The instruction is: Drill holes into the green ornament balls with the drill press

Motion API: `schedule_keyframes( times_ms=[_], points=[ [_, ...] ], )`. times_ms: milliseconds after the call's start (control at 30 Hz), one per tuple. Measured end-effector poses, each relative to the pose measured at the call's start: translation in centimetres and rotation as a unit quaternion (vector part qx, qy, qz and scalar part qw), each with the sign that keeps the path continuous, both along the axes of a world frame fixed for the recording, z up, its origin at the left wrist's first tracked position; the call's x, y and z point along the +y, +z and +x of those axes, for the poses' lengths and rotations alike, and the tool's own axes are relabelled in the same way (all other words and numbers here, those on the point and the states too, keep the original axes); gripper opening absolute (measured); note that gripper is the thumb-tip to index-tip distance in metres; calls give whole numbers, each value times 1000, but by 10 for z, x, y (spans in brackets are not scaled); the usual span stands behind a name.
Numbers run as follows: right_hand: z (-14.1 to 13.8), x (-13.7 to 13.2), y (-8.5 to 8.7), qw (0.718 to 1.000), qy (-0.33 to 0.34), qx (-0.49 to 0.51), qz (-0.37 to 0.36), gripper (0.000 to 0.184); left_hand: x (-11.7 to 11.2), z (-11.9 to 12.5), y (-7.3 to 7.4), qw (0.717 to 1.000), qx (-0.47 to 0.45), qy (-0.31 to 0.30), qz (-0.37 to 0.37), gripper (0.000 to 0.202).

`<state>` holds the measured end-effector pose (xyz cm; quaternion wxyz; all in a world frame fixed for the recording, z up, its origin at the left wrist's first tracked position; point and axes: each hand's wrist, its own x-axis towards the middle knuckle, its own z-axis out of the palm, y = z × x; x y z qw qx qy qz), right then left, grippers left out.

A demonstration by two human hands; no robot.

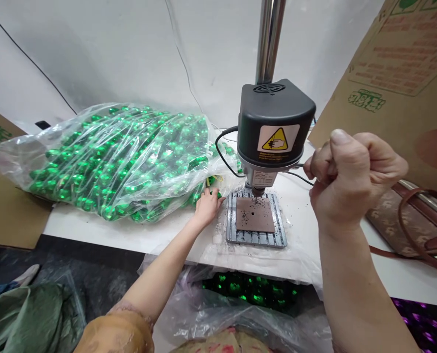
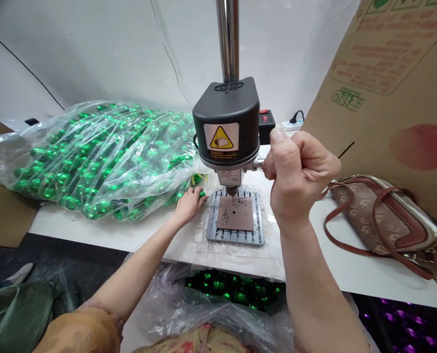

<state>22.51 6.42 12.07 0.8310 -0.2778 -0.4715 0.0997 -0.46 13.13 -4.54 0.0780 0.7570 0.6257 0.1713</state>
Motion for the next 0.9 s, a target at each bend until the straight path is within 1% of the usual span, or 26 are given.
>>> schedule_keyframes(
  times_ms=[33, 100, 133, 167, 200, 233, 300, 333, 367, 400, 433, 467, 500, 600, 767, 900],
  points=[
    [0, 0, 0, 1000, 0, -1, 1, 42, -2, -2, 2, 999, -27, -23, -2, 26],
    [0, 0, -1, 1000, 0, -3, 3, 42, -5, -6, 6, 990, -117, -75, -1, 28],
    [0, 0, -1, 1000, -1, -4, 0, 42, -8, -6, 8, 979, -181, -94, -1, 30],
    [0, 0, -1, 1000, -3, -4, -2, 42, -10, -5, 10, 961, -255, -105, -6, 34],
    [0, 0, -1, 1000, -4, -4, -2, 43, -13, -3, 11, 935, -337, -109, -23, 39],
    [0, 0, -2, 1000, -3, -4, -2, 43, -16, 1, 12, 900, -420, -103, -51, 43],
    [0, 0, -2, 1000, 2, -4, 1, 43, -23, 10, 13, 813, -566, -71, -118, 51],
    [1, 0, -2, 1000, 3, -3, 3, 44, -26, 16, 12, 770, -618, -55, -147, 53],
    [1, 0, -2, 1000, 3, -4, 4, 44, -29, 21, 12, 735, -655, -41, -168, 54],
    [1, 0, -3, 1000, 4, -6, 4, 44, -32, 26, 11, 712, -679, -28, -178, 54],
    [1, 0, -3, 1000, 5, -7, 5, 44, -34, 30, 10, 700, -690, -20, -183, 55],
    [1, 0, -3, 1000, 5, -7, 4, 44, -35, 33, 9, 697, -692, -17, -185, 56],
    [1, 0, -3, 1000, 6, -7, 4, 44, -36, 35, 8, 701, -688, -15, -186, 58],
    [1, 0, -3, 1000, 9, -4, 3, 44, -35, 39, 6, 722, -668, -18, -179, 61],
    [1, 0, -3, 1000, 5, -13, 3, 46, -29, 44, -3, 759, -628, -71, -154, 56],
    [2, 0, -5, 1000, -3, -26, -5, 48, -25, 47, -10, 785, -594, -92, -146, 58]
  ],
)
